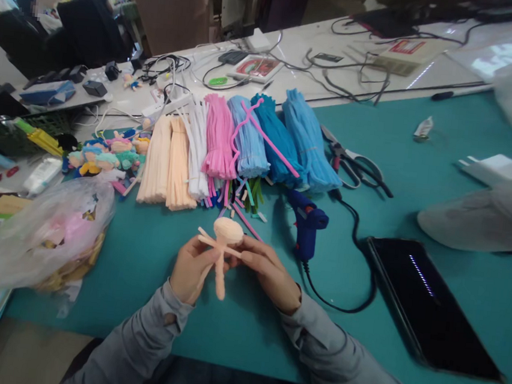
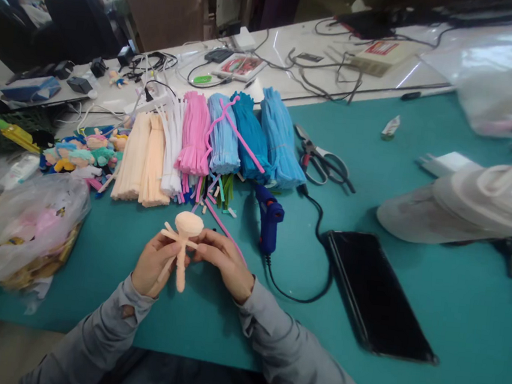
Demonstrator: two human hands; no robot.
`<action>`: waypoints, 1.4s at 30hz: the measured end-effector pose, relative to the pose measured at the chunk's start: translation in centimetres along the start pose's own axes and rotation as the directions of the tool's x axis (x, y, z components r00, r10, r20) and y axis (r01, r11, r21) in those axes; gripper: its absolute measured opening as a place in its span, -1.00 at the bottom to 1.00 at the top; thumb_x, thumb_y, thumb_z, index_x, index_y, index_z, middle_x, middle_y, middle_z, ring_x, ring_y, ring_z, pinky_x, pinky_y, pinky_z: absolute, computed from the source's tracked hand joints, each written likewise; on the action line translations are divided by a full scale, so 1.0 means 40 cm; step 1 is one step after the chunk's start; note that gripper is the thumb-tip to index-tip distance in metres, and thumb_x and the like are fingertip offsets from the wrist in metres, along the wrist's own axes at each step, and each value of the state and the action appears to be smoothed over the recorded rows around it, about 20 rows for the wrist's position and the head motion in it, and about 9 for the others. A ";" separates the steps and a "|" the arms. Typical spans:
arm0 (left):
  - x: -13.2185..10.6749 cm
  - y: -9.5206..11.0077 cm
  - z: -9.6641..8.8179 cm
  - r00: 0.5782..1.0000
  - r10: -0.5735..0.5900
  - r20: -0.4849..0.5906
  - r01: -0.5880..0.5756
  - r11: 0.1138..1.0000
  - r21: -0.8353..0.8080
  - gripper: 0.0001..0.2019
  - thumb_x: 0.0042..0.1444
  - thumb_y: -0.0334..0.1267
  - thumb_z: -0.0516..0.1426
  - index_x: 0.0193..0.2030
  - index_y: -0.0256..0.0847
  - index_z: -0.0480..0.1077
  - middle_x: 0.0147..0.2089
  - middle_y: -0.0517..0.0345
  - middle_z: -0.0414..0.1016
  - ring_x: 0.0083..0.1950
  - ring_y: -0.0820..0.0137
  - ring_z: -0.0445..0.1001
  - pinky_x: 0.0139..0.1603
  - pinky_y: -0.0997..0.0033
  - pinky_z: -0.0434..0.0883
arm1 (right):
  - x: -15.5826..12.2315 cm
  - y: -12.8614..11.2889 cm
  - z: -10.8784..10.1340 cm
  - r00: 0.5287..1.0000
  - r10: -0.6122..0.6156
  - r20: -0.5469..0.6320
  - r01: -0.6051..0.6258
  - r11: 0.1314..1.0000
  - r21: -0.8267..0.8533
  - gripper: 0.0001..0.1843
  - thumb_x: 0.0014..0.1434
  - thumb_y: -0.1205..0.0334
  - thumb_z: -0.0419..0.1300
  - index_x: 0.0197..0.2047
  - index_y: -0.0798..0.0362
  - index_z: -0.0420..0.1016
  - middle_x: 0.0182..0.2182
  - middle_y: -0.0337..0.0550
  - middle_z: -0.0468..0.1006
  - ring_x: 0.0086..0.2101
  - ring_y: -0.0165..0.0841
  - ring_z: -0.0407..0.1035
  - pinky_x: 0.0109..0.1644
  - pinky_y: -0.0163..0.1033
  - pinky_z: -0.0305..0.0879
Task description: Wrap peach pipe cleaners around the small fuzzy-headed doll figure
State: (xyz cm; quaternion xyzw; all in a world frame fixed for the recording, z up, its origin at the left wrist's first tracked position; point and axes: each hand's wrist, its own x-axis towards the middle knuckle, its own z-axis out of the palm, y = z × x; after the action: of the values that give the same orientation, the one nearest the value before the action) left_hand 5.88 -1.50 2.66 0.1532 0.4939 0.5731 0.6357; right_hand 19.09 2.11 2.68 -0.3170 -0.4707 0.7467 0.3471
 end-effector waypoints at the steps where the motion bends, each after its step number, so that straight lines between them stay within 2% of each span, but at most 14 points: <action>1: 0.001 -0.002 -0.002 1.000 0.006 0.005 -0.006 1.000 0.003 -0.69 -0.39 -0.26 0.35 -0.48 -0.28 0.36 -0.58 0.25 0.46 -0.62 0.53 0.35 -0.57 0.51 0.28 | 0.000 -0.001 0.002 1.000 0.009 -0.004 -0.009 1.000 -0.001 -0.76 -0.06 0.14 0.21 -0.36 0.13 0.48 -0.45 -0.17 0.50 -0.43 -0.36 0.36 -0.30 -0.26 0.30; 6: 0.000 -0.015 -0.010 0.996 0.014 0.083 -0.017 0.999 0.046 -0.67 -0.34 -0.23 0.36 -0.45 -0.27 0.34 -0.50 0.21 0.50 -0.55 0.49 0.42 -0.46 0.46 0.39 | 0.002 0.004 0.016 0.991 0.100 -0.088 -0.098 0.995 0.020 -0.70 -0.16 0.09 0.34 -0.38 0.12 0.52 -0.52 -0.22 0.52 -0.50 -0.39 0.36 -0.35 -0.25 0.34; 14: -0.010 -0.011 -0.008 0.991 0.011 0.134 -0.016 0.999 0.039 -0.62 -0.36 -0.22 0.37 -0.39 -0.23 0.34 -0.46 0.22 0.50 -0.54 0.48 0.43 -0.46 0.46 0.41 | 0.004 0.027 0.013 0.986 0.069 -0.151 -0.068 0.998 0.012 -0.68 -0.19 0.05 0.34 -0.42 0.13 0.56 -0.60 -0.25 0.50 -0.60 -0.44 0.30 -0.44 -0.28 0.33; 20: -0.011 -0.008 -0.008 0.995 -0.010 0.102 0.011 1.000 -0.014 -0.67 -0.34 -0.20 0.35 -0.41 -0.24 0.38 -0.48 0.20 0.48 -0.49 0.48 0.41 -0.40 0.48 0.36 | 0.006 0.027 0.008 0.984 0.037 -0.173 -0.041 0.999 -0.017 -0.68 -0.19 0.04 0.34 -0.44 0.13 0.57 -0.57 -0.23 0.51 -0.54 -0.41 0.32 -0.36 -0.26 0.32; 23: -0.007 -0.008 -0.010 0.997 0.036 0.070 -0.033 0.999 -0.042 -0.73 -0.31 -0.24 0.33 -0.46 -0.23 0.37 -0.46 0.22 0.43 -0.41 0.45 0.41 -0.34 0.47 0.34 | 0.004 0.023 0.012 0.983 0.027 -0.182 -0.034 0.999 -0.038 -0.68 -0.20 0.02 0.35 -0.45 0.11 0.56 -0.54 -0.22 0.52 -0.50 -0.38 0.34 -0.32 -0.24 0.31; 28: -0.002 -0.012 -0.015 0.991 0.121 0.065 -0.120 0.993 -0.023 -0.77 -0.32 -0.30 0.33 -0.57 -0.24 0.33 -0.45 0.24 0.37 -0.39 0.46 0.37 -0.33 0.48 0.32 | 0.002 0.018 0.022 0.981 0.025 -0.192 -0.037 0.997 -0.062 -0.66 -0.19 -0.02 0.33 -0.52 0.11 0.50 -0.59 -0.25 0.46 -0.55 -0.43 0.26 -0.42 -0.30 0.25; 31: -0.002 -0.020 -0.026 0.965 0.251 0.077 -0.256 0.964 0.067 -0.81 -0.25 -0.33 0.30 -0.59 -0.23 0.34 -0.48 0.24 0.36 -0.41 0.48 0.35 -0.36 0.50 0.31 | 0.001 0.021 0.027 0.977 0.021 -0.210 -0.036 0.997 -0.067 -0.64 -0.19 -0.03 0.32 -0.60 0.11 0.41 -0.64 -0.29 0.38 -0.59 -0.48 0.18 -0.47 -0.34 0.18; 35: -0.012 -0.026 -0.033 0.895 0.442 0.062 -0.443 0.867 0.229 -0.85 -0.17 -0.38 0.27 -0.61 -0.22 0.36 -0.49 0.22 0.36 -0.43 0.47 0.33 -0.39 0.51 0.30 | -0.001 0.026 0.033 0.971 0.011 -0.240 -0.029 0.997 -0.070 -0.62 -0.19 -0.04 0.31 -0.63 0.10 0.35 -0.67 -0.34 0.29 -0.61 -0.52 0.09 -0.51 -0.36 0.11; 38: -0.023 -0.025 -0.030 0.844 0.533 0.052 -0.520 0.791 0.322 -0.87 -0.17 -0.43 0.26 -0.61 -0.21 0.41 -0.49 0.19 0.39 -0.43 0.45 0.35 -0.38 0.49 0.31 | -0.002 0.025 0.036 0.967 0.010 -0.256 -0.028 0.997 -0.069 -0.61 -0.17 -0.05 0.29 -0.64 0.09 0.31 -0.67 -0.35 0.25 -0.62 -0.53 0.06 -0.52 -0.36 0.10; 42: -0.033 -0.024 -0.027 0.795 0.601 0.075 -0.577 0.714 0.398 -0.89 -0.19 -0.46 0.27 -0.58 -0.18 0.48 -0.46 0.14 0.44 -0.37 0.39 0.41 -0.32 0.45 0.33 | -0.003 0.021 0.035 0.966 0.017 -0.259 -0.038 0.996 -0.075 -0.60 -0.14 -0.05 0.26 -0.66 0.08 0.26 -0.69 -0.35 0.23 -0.63 -0.53 0.06 -0.53 -0.36 0.09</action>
State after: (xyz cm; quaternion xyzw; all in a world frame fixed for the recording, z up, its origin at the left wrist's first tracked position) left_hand 5.76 -3.33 2.02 0.4119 0.5445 0.6362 0.3595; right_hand 17.84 1.07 2.43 -0.4314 -0.4462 0.6846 0.3822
